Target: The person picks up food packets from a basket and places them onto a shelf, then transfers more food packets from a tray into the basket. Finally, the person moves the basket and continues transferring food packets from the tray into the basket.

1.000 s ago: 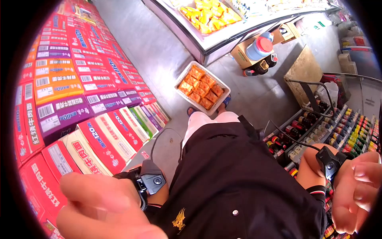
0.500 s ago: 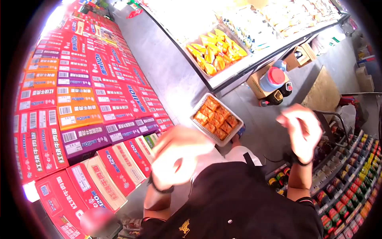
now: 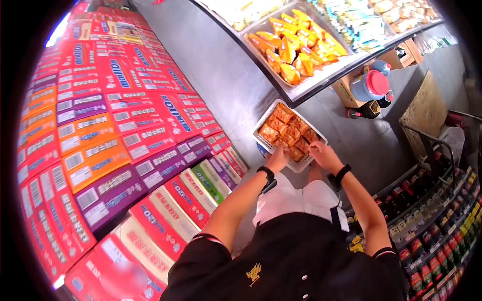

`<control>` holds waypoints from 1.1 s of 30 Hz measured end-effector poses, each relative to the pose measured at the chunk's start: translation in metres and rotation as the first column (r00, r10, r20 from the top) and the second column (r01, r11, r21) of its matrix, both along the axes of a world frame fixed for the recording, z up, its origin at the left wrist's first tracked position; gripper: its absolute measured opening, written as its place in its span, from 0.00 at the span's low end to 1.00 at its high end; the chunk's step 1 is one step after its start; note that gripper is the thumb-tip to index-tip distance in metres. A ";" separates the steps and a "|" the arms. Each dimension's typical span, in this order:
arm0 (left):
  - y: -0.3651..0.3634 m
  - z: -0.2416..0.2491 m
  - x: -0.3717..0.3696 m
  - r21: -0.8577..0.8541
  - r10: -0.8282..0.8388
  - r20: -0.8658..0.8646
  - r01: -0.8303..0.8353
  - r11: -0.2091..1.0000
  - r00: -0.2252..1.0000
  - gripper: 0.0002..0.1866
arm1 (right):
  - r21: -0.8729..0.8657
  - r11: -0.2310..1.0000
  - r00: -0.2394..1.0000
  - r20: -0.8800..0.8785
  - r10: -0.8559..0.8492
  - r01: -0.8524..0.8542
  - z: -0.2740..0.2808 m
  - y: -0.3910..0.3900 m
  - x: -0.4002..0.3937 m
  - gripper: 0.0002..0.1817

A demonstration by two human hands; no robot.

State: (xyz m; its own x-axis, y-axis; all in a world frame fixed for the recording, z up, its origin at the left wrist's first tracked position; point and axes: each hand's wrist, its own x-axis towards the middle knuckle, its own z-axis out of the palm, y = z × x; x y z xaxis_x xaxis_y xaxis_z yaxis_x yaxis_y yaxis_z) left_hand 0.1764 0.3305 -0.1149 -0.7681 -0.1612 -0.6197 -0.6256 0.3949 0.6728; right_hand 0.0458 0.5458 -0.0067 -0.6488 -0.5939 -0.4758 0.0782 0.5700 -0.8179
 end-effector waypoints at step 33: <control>-0.133 -0.509 0.031 -0.164 0.342 0.020 -0.334 0.928 0.940 0.40 | 0.195 0.924 0.586 0.725 -0.361 0.328 -0.641 -0.176 0.134 0.21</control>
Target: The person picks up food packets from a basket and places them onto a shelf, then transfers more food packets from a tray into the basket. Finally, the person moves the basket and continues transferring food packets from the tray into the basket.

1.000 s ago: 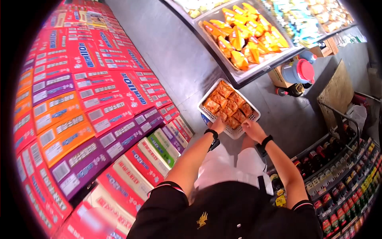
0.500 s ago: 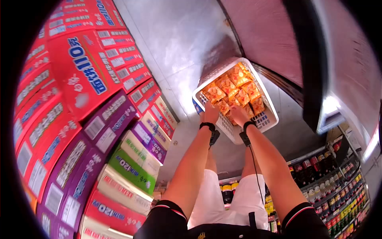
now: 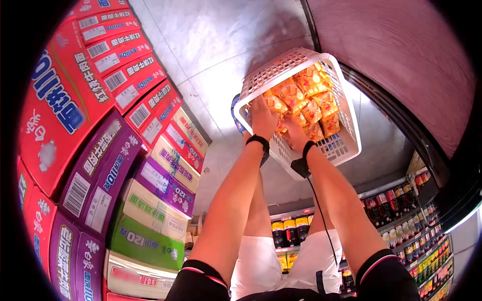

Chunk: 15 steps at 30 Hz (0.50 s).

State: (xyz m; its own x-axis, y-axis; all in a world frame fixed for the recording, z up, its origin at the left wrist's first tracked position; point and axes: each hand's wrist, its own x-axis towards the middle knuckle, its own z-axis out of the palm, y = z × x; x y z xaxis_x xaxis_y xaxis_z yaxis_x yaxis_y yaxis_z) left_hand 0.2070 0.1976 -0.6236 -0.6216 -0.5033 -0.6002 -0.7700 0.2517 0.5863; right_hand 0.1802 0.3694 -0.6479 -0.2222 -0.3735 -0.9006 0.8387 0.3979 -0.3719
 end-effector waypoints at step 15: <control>0.008 0.110 0.034 0.391 0.367 0.051 -0.357 0.848 0.929 0.23 | 0.126 0.992 0.992 -0.124 -0.011 0.027 0.188 -0.007 -0.060 0.28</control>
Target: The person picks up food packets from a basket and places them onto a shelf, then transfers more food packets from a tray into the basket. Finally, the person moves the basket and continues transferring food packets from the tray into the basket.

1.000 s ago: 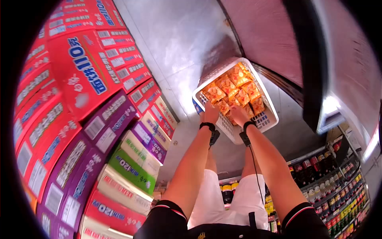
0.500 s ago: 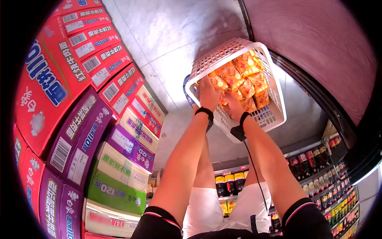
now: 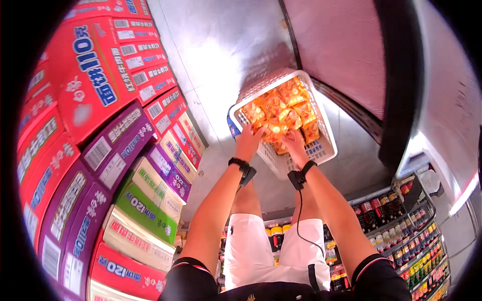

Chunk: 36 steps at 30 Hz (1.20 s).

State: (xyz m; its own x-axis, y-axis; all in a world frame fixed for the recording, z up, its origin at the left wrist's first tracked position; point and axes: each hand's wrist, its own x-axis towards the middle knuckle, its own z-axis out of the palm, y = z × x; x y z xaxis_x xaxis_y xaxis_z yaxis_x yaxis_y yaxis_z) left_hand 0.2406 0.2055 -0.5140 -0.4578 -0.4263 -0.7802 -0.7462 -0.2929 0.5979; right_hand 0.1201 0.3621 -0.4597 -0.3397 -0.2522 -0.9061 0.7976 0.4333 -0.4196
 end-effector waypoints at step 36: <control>0.080 0.532 -0.289 -0.908 -0.655 -0.165 0.146 0.393 0.737 0.37 | 0.393 0.917 -0.052 -0.917 0.396 0.065 0.461 0.069 -0.249 0.25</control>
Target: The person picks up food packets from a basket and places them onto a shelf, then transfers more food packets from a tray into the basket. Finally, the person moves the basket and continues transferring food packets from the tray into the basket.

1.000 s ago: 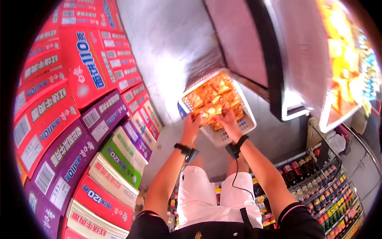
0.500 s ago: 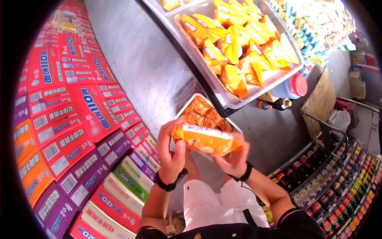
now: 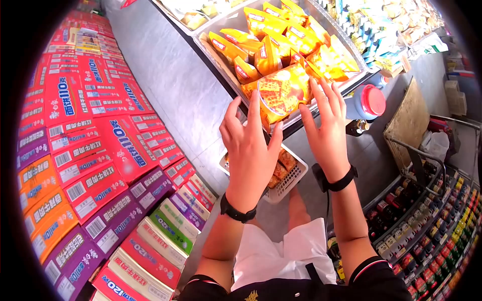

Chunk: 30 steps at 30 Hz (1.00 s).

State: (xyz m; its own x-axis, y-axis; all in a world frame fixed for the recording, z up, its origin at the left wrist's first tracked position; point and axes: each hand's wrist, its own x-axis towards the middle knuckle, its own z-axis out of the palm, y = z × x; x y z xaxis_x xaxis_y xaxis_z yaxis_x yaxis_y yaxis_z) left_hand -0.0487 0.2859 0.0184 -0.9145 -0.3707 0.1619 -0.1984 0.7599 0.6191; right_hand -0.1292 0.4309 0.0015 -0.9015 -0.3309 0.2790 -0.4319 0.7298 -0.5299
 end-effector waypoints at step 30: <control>0.016 -0.045 0.018 -0.013 -0.140 -0.060 0.139 0.990 0.988 0.42 | -0.212 0.961 0.928 -0.360 0.091 -0.176 -0.032 0.010 0.016 0.16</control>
State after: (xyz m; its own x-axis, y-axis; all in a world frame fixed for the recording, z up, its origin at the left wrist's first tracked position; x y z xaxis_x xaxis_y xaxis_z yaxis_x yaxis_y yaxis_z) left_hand -0.0302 0.3017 -0.0269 -0.9455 -0.2384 0.2217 -0.0521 0.7830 0.6199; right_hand -0.1134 0.4414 -0.0303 -0.6873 -0.3274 0.6484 -0.7031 0.5242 -0.4805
